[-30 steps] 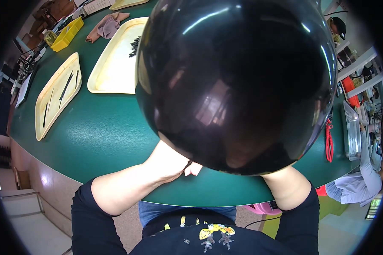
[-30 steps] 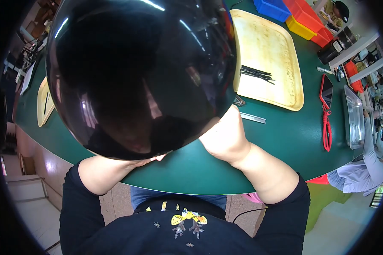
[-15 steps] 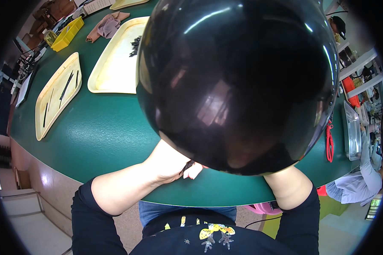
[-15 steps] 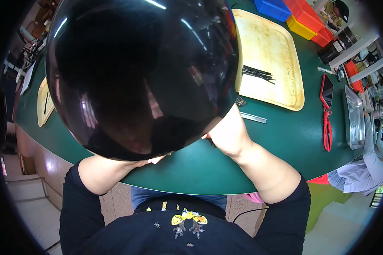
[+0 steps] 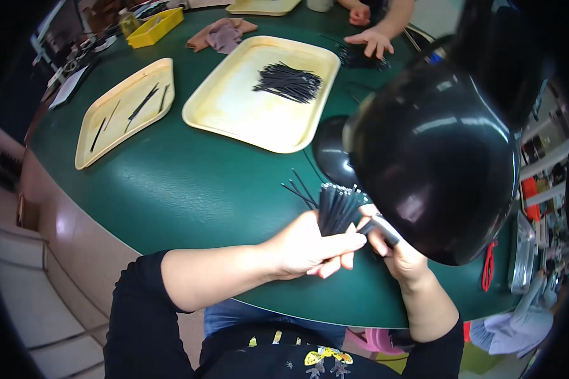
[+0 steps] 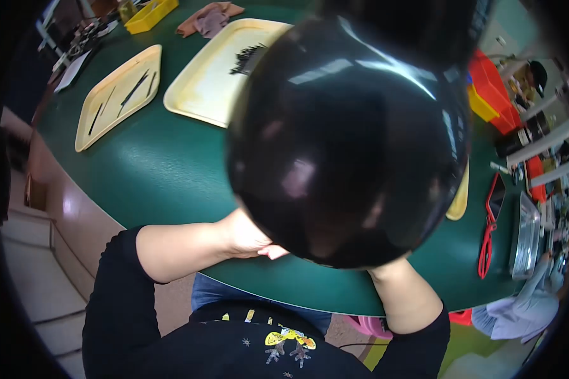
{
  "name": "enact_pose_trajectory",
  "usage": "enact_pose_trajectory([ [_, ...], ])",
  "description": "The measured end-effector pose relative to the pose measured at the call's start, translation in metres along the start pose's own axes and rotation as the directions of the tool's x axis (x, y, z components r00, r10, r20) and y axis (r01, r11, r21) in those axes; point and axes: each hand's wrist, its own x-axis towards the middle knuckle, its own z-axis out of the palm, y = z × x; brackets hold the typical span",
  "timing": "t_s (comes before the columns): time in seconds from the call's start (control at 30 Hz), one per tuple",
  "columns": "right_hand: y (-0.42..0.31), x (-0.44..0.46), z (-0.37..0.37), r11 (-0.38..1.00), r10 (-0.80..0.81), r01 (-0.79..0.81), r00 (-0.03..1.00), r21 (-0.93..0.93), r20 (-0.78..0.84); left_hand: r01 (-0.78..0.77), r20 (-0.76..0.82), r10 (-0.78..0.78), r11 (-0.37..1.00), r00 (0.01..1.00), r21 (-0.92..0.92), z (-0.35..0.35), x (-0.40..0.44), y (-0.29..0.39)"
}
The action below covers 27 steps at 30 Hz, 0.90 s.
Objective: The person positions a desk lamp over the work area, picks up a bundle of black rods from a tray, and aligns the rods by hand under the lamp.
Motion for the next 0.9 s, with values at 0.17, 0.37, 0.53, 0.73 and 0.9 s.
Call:
enact_pose_trajectory([
  [0.17,-0.001,0.006,0.003,0.976,0.038,0.004,0.981,0.219,-0.188,0.016,0.027,-0.019,0.995,0.999,0.1,-0.003,0.002,0.001],
  [0.37,-0.001,0.006,0.011,0.981,0.037,-0.065,0.988,-0.185,-0.15,0.015,0.084,-0.018,0.999,0.996,0.04,-0.001,0.002,-0.001],
  [0.53,-0.006,0.016,0.018,0.878,0.162,-0.021,0.953,0.477,-0.257,0.023,0.113,-0.045,0.982,0.993,0.189,0.0,-0.001,0.001],
  [0.73,-0.029,0.004,0.013,0.628,-0.16,0.241,0.971,-0.74,0.18,-0.04,0.037,0.032,0.969,0.999,0.244,0.008,-0.001,0.003],
  [0.9,0.01,0.017,0.014,0.947,-0.321,0.321,0.943,-0.007,-0.09,0.064,-0.057,-0.063,0.998,0.996,0.027,-0.011,0.002,-0.013],
])
